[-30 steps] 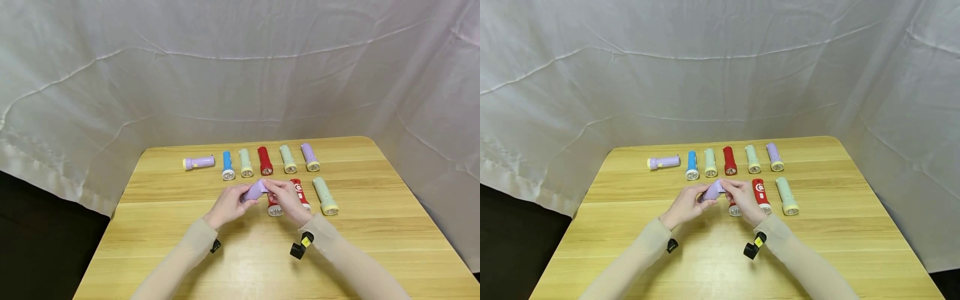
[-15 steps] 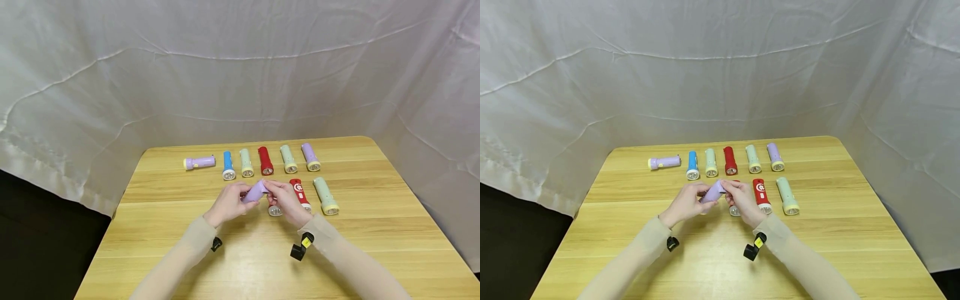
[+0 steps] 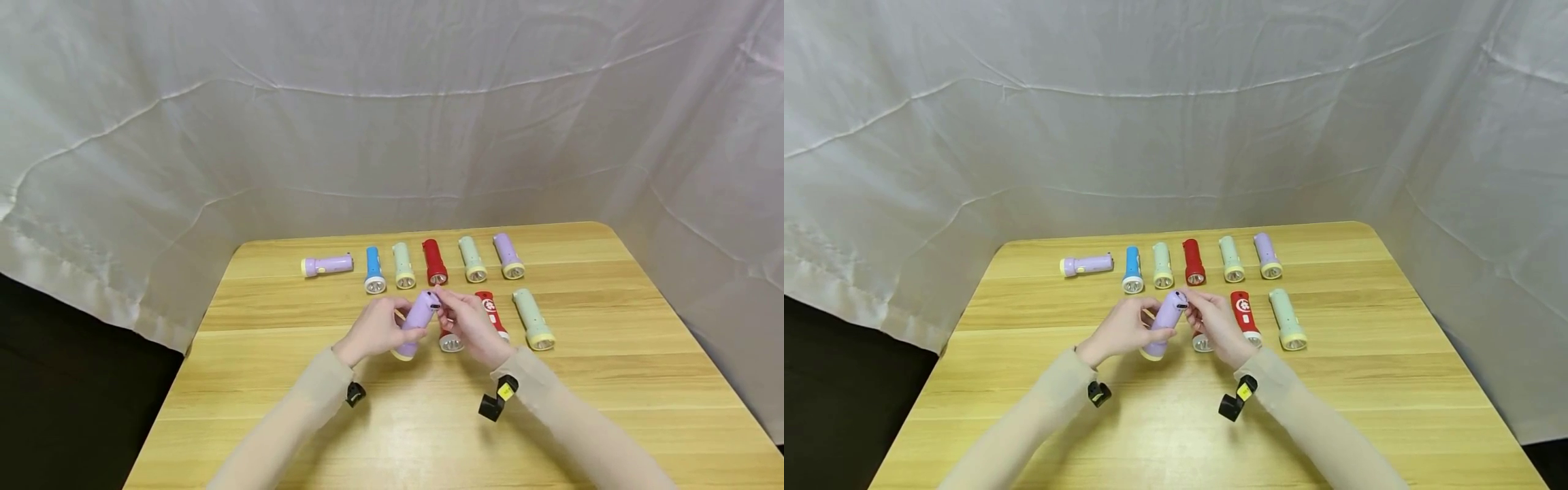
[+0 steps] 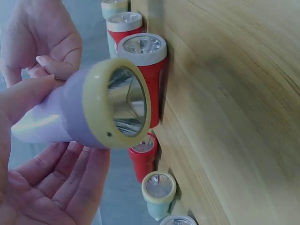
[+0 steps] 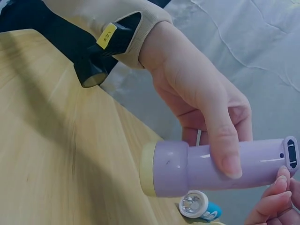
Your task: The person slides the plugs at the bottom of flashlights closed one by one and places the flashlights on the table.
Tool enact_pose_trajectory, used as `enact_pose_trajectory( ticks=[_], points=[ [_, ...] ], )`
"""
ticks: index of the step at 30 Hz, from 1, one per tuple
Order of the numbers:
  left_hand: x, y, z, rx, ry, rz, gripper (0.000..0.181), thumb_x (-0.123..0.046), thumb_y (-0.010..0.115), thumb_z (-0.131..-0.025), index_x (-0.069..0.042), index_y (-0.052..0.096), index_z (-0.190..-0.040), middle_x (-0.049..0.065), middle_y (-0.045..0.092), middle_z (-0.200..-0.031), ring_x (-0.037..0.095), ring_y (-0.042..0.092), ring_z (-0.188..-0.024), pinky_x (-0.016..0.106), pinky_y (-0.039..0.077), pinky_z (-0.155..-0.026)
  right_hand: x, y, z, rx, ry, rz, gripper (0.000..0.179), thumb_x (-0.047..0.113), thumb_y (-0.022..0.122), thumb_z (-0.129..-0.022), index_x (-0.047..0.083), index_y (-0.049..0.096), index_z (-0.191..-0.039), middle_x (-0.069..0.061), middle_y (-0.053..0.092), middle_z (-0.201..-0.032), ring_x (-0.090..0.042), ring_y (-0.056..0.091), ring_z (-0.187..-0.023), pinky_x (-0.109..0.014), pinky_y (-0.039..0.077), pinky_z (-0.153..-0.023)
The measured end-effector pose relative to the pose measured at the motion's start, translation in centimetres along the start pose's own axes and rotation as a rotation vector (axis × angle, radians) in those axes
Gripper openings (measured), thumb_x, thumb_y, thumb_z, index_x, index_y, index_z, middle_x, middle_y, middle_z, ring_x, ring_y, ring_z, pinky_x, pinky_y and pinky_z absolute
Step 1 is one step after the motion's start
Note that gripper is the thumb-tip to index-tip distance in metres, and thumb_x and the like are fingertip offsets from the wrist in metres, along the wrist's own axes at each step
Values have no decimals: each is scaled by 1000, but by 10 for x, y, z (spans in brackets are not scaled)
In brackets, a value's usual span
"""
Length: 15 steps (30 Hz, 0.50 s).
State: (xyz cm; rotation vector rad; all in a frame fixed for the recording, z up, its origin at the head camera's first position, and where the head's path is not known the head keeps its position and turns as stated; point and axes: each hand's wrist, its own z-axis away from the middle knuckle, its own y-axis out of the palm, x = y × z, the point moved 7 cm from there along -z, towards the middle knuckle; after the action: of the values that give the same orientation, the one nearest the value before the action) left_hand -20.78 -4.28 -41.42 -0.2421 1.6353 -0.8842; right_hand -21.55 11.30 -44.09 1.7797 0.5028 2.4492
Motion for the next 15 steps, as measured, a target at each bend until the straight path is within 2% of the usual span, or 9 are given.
enact_pose_trajectory(
  ticks=[8,15],
  points=[
    [-3,-6,-2,-45,-44,-14,43,-34,84,-81,-6,71,-110,7,75,-96,12,68,-76,24,57,-65,4,-7,-2,11,-30,4,24,26,52,-106,24,75,-99,7,59,-73,-5,51,-68,-15,40,-61],
    [-3,-8,-7,-104,-98,-1,45,-36,82,-83,-5,70,-113,7,74,-99,15,67,-81,25,57,-66,11,-20,-1,7,-58,34,30,21,47,-107,29,75,-98,8,58,-75,-4,51,-70,-13,40,-60]
  ],
)
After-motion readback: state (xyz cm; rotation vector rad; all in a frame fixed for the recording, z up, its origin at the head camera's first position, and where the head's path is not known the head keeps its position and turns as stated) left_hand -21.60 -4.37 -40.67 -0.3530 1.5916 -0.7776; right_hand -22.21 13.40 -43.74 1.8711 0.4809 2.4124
